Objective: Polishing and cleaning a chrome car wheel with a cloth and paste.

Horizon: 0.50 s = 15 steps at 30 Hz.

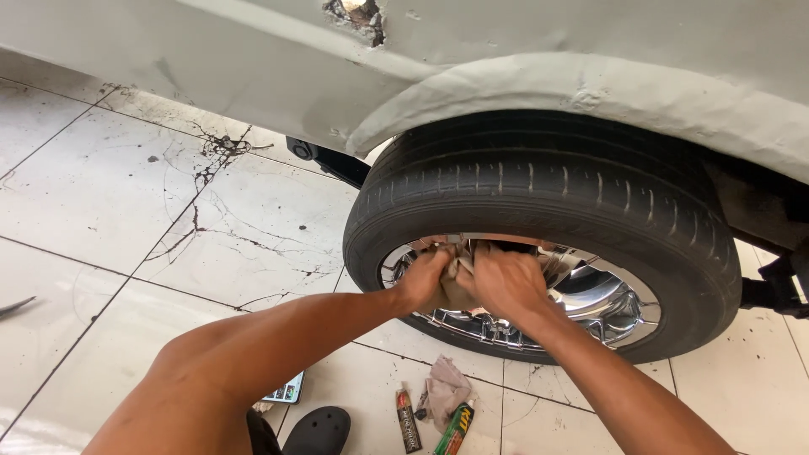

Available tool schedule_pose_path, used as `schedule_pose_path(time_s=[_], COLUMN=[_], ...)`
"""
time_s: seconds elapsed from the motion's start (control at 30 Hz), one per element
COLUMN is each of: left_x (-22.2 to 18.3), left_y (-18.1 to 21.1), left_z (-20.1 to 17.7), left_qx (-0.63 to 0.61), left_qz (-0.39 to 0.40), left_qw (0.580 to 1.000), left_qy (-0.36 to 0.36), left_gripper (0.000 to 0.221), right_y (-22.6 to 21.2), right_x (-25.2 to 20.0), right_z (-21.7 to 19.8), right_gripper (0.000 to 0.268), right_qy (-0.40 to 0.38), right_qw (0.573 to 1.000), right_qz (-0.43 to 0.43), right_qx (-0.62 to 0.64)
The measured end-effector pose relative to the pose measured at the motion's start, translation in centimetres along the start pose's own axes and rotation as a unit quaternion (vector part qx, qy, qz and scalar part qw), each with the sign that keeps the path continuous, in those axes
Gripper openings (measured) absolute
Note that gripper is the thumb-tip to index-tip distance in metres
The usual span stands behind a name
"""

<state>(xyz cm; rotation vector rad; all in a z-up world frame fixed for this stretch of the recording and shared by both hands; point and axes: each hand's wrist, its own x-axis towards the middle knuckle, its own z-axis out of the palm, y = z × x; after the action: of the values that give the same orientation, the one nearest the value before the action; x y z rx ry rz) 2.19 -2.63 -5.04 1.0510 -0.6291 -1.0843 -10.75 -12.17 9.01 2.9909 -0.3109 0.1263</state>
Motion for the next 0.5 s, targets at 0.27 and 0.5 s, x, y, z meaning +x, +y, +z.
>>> schedule_pose_path(time_s=[0.27, 0.5], left_x=[-0.7, 0.0], left_y=[2.3, 0.8], left_z=[2.0, 0.8], left_qx=[0.284, 0.195], left_qz=[-0.065, -0.007], left_qw=[0.94, 0.973], left_qy=[0.177, 0.12], left_gripper=[0.072, 0.069], right_y=[-2.2, -1.4], right_x=[-0.1, 0.0], right_z=[-2.8, -1.0], right_gripper=[0.052, 0.054], right_qy=[-0.08, -0.024], right_qw=[0.994, 0.998], right_qz=[0.074, 0.056], right_qx=[-0.019, -0.01])
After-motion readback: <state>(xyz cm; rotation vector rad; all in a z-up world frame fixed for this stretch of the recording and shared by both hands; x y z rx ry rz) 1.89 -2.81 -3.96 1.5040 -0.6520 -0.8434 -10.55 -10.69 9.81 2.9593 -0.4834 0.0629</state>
